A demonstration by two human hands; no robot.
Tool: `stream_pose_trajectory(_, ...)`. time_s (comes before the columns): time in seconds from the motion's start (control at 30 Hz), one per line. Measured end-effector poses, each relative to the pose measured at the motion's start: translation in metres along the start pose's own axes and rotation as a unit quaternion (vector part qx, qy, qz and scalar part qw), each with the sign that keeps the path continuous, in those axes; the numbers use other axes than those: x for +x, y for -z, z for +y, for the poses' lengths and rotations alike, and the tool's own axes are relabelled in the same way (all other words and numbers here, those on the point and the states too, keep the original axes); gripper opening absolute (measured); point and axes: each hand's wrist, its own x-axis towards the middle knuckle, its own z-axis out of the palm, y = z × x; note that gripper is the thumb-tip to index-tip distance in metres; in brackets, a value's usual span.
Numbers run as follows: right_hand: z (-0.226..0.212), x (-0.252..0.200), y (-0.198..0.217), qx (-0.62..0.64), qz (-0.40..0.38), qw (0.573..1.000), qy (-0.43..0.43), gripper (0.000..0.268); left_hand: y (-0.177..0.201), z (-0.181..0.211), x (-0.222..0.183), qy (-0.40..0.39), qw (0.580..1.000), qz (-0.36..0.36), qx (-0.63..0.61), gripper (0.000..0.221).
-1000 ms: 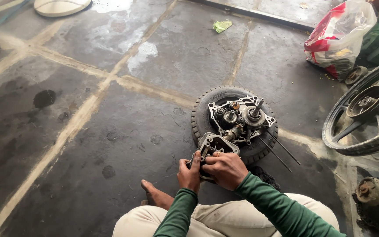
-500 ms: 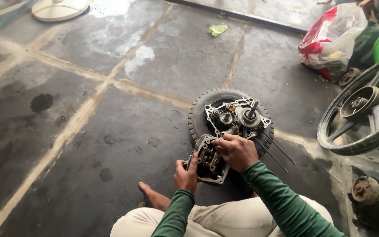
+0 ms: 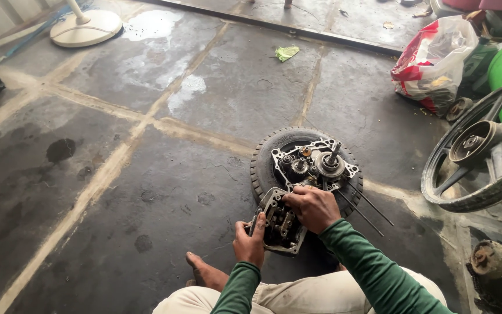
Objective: Repairing and assembling motorcycle engine components on a workshop floor.
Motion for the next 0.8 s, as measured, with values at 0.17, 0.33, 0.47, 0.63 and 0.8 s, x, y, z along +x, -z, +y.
stream_pose_trajectory(0.17,0.001,0.0,-0.002,0.009,0.016,1.0,0.008,0.012,0.002,0.007,-0.002,0.025,1.0,-0.014,0.001,0.062)
stream_pose_trajectory(0.33,-0.001,0.0,-0.001,0.004,-0.002,1.0,-0.007,0.012,0.003,0.005,-0.003,-0.002,1.0,-0.006,-0.001,0.064)
stream_pose_trajectory(0.47,0.0,-0.001,-0.004,0.014,0.013,1.0,-0.008,0.013,0.002,0.002,-0.001,0.005,1.0,-0.008,0.012,0.063)
stream_pose_trajectory(0.63,-0.001,-0.001,-0.001,0.012,-0.007,1.0,-0.022,0.012,0.002,0.004,-0.003,0.006,1.0,-0.011,0.001,0.063)
stream_pose_trajectory(0.8,0.002,-0.002,-0.002,0.014,0.01,1.0,-0.009,0.012,0.003,0.005,-0.003,0.012,1.0,-0.015,0.009,0.062)
